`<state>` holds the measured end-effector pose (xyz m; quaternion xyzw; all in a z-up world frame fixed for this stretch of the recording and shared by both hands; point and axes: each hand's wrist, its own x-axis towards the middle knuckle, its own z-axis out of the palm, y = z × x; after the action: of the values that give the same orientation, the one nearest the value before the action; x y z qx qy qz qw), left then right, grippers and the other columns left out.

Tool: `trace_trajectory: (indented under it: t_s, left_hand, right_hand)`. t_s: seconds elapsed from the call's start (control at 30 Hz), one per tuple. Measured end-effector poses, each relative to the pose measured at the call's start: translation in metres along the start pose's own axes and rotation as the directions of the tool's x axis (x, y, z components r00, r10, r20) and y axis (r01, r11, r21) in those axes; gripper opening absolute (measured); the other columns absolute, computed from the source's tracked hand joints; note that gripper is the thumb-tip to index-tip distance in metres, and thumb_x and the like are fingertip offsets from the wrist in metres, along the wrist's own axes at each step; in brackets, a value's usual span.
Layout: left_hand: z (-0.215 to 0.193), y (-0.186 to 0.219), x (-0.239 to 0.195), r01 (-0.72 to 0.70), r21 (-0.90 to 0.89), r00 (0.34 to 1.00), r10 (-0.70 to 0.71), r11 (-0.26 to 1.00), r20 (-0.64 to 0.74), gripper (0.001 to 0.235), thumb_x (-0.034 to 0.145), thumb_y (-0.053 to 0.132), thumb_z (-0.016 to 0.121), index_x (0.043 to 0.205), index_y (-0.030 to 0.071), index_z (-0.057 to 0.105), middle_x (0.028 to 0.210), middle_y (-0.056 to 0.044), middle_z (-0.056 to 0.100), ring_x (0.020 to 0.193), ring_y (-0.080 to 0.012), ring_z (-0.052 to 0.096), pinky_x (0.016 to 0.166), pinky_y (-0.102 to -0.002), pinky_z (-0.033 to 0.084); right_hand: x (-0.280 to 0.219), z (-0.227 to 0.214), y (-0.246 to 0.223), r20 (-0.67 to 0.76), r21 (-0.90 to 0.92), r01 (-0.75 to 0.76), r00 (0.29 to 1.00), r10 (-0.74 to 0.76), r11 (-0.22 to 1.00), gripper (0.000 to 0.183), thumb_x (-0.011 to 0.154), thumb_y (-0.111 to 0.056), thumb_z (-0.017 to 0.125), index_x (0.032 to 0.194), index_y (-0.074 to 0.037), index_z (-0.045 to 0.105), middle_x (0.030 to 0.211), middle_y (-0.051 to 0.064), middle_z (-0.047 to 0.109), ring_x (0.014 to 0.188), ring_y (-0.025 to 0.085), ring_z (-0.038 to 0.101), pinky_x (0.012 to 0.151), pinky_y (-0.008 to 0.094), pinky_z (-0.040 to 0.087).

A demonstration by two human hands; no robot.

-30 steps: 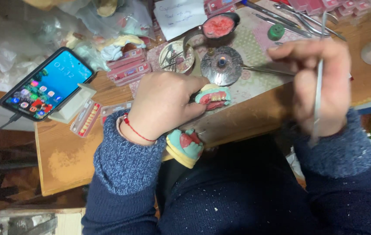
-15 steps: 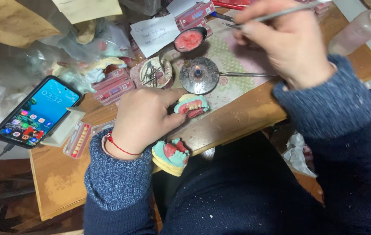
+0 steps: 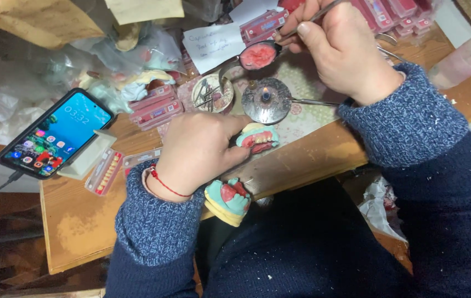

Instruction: Shaping and applying dental wax to casts and using specialized tools to prepare dental prosthetics.

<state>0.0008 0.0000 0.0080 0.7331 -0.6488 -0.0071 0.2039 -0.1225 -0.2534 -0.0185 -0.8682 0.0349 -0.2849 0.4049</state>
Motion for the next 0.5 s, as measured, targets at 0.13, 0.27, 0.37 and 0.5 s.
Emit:
trace_trajectory:
  t_s: [0.13, 0.27, 0.37, 0.5]
  left_hand:
    - [0.002, -0.002, -0.002, -0.002, 0.015, 1.000, 0.003, 1.000, -0.011, 0.027, 0.074, 0.029, 0.076, 0.099, 0.019, 0.080, 0.069, -0.011, 0.071, 0.063, -0.0339, 0.068, 0.057, -0.046, 0.053]
    - [0.002, -0.002, -0.002, -0.002, -0.005, 1.000, 0.001, 1.000, -0.018, 0.026, 0.075, 0.029, 0.076, 0.099, 0.019, 0.080, 0.067, -0.011, 0.070, 0.063, -0.0331, 0.068, 0.057, -0.046, 0.053]
    - [0.002, -0.002, -0.002, -0.002, -0.018, 1.000, 0.002, 1.000, -0.019, 0.026, 0.076, 0.028, 0.075, 0.100, 0.019, 0.080, 0.067, -0.011, 0.070, 0.064, -0.0324, 0.069, 0.057, -0.046, 0.052]
    - [0.003, -0.003, -0.002, -0.012, -0.023, 0.999, 0.011, 1.000, -0.034, 0.026, 0.076, 0.028, 0.075, 0.100, 0.019, 0.080, 0.069, -0.011, 0.070, 0.065, -0.0329, 0.069, 0.057, -0.046, 0.053]
  right_hand:
    - [-0.003, 0.003, -0.002, -0.023, -0.021, 0.010, 1.000, -0.010, 1.000, 0.019, 0.117, 0.002, 0.045, 0.110, 0.006, 0.062, 0.104, 0.010, 0.071, 0.091, 0.013, 0.069, 0.083, 0.026, 0.057]
    - [0.000, 0.003, -0.022, -0.053, -0.073, 0.036, 0.998, -0.040, 0.997, 0.015, 0.114, 0.003, 0.044, 0.112, 0.007, 0.058, 0.100, 0.012, 0.069, 0.089, 0.015, 0.068, 0.081, 0.028, 0.057]
    - [-0.003, 0.002, -0.016, -0.050, -0.094, 0.111, 0.992, -0.116, 0.989, 0.013, 0.113, 0.005, 0.043, 0.114, 0.009, 0.055, 0.105, 0.015, 0.067, 0.096, 0.019, 0.070, 0.085, 0.029, 0.058]
    - [-0.002, 0.002, -0.020, -0.022, -0.185, 0.169, 0.984, -0.176, 0.968, 0.016, 0.110, 0.009, 0.044, 0.115, 0.009, 0.059, 0.104, 0.019, 0.070, 0.100, 0.027, 0.074, 0.087, 0.034, 0.059]
